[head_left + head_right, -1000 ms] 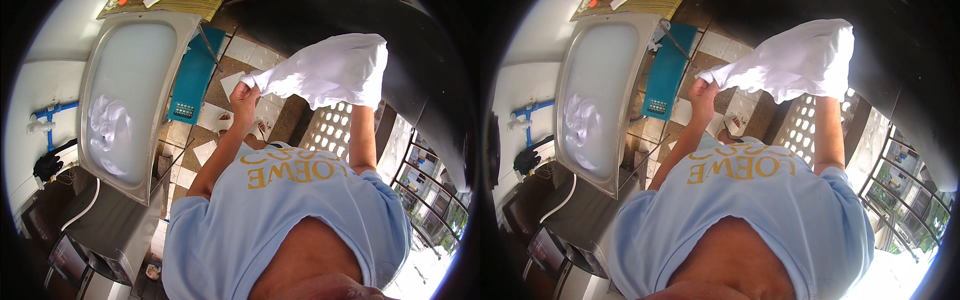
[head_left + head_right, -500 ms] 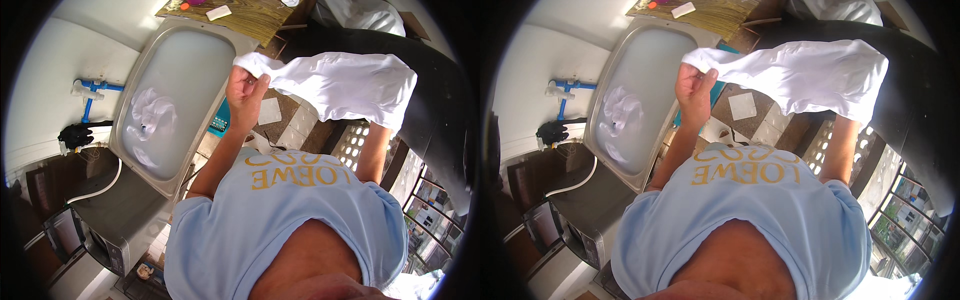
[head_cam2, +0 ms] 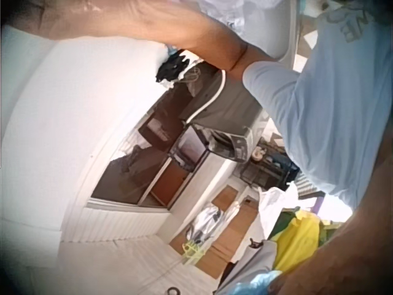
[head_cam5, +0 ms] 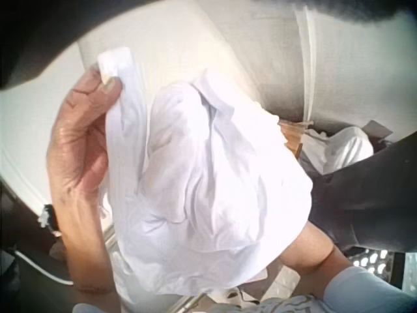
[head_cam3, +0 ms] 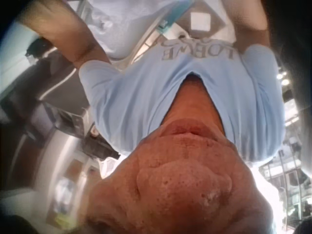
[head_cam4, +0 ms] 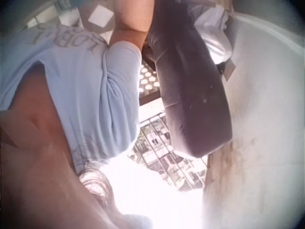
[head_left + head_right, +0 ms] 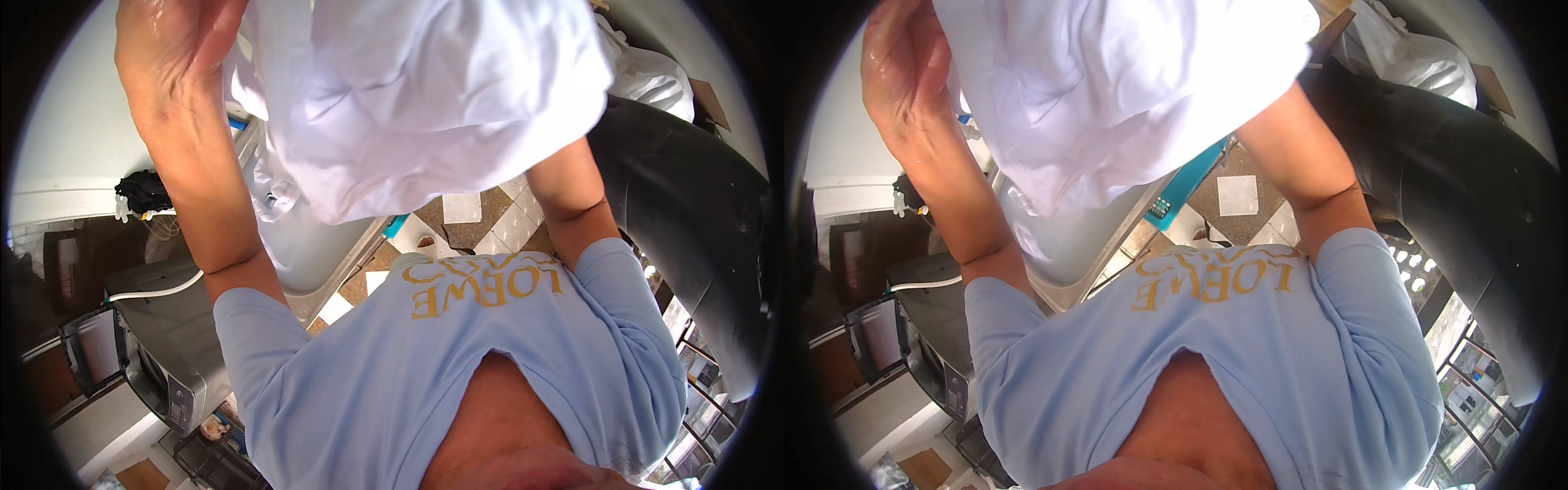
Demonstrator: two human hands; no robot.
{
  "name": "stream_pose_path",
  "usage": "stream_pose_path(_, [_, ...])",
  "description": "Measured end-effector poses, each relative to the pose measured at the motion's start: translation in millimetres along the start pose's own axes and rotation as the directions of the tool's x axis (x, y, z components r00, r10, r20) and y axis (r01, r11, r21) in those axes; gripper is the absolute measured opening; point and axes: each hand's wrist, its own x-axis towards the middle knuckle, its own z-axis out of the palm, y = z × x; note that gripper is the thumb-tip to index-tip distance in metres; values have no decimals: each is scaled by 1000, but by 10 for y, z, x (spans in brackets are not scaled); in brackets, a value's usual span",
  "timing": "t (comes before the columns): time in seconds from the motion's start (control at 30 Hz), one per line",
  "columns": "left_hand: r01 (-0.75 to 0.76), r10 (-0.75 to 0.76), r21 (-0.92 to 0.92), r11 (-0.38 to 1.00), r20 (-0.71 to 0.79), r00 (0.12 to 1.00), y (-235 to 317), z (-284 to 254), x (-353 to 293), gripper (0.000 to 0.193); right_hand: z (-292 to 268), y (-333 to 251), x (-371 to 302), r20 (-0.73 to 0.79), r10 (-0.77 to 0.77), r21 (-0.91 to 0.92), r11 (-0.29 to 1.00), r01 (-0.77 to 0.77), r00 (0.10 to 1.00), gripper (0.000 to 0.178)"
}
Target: The person washes white garments by hand in a basin of soapy water, scrubbing them with a bar of soap, and سپس puts them into a washing machine.
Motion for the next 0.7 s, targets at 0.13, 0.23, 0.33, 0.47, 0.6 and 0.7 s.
stream_pose_path(0.13, [334, -334, 33, 942, -5, 942, -61, -481, -230, 24, 564, 844, 322, 56, 145, 42, 988, -148, 988, 31])
stream_pose_path(0.23, [442, -437, 46, 896, -90, 895, -492, -900, -447, 24, 497, 1294, 203, 78, 345, -170, 929, -329, 935, 31])
stream_pose_path(0.33, [480, -462, 153, 864, -140, 876, -640, -1385, -660, 23, 308, 1369, -49, 258, 602, -543, 737, -402, 756, 30])
stream_pose_path(0.47, [477, -410, 299, 826, -261, 874, -924, -1390, -969, 5, -52, 1248, 14, 400, 815, -898, 441, -1, 419, 30])
stream_pose_path(0.6, [443, -312, 664, 602, -315, 896, -1605, -1685, -1631, 9, -141, 1501, 196, 467, 720, -879, 317, 356, 513, 29])
stream_pose_path(0.7, [480, -298, 772, 416, -383, 874, -2093, -1789, -2149, 11, -57, 1814, 250, 535, 633, -824, 243, 512, 560, 28])
